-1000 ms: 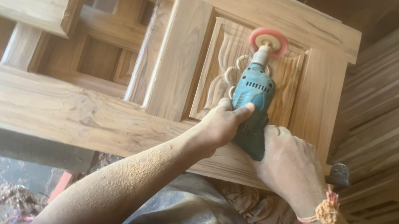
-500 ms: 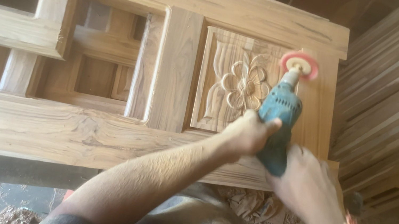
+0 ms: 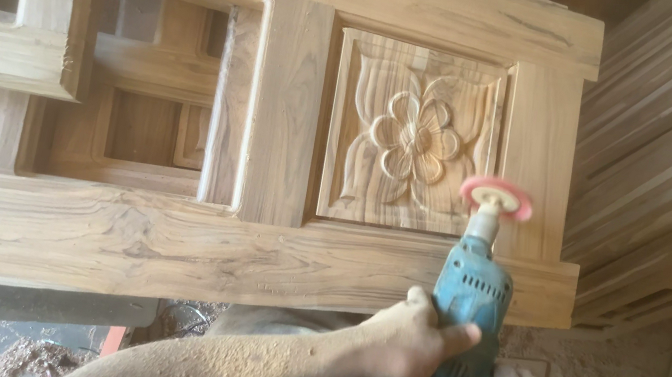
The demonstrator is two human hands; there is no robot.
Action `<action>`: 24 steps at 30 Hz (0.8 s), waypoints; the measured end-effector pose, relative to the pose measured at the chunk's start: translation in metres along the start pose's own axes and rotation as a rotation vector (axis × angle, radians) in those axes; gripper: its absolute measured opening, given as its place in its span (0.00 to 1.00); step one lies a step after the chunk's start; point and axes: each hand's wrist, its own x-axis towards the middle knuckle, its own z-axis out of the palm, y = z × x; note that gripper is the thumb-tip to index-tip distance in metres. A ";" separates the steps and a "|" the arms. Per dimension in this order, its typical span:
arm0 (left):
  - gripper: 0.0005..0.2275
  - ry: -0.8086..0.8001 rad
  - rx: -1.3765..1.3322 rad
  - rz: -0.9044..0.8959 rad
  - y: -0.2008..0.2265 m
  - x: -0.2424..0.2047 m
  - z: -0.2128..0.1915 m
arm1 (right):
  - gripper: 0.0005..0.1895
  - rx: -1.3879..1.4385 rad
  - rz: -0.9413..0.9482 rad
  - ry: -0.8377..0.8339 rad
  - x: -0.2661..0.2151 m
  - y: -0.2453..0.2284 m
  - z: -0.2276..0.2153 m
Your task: The person uses a power sander with a red disc attachment to smooth a carved wooden door panel, moving the tool across the floral carving and flat sections while wood dust accumulates on their arms.
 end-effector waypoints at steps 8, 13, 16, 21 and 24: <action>0.35 0.004 -0.075 -0.025 -0.002 0.015 -0.009 | 0.26 -0.063 -0.209 0.111 0.003 -0.006 -0.020; 0.32 0.118 -0.169 -0.014 0.005 0.027 -0.003 | 0.25 -0.230 -0.135 0.184 0.002 -0.018 -0.039; 0.32 0.007 -0.214 -0.044 -0.006 0.037 0.004 | 0.28 -0.207 -0.129 0.109 -0.002 0.001 -0.030; 0.26 -0.238 -0.141 0.085 -0.034 0.060 0.015 | 0.35 -0.136 -0.211 0.089 -0.001 0.053 0.015; 0.26 -0.321 -0.178 0.135 -0.045 0.072 0.025 | 0.36 -0.128 -0.287 0.046 0.001 0.079 0.034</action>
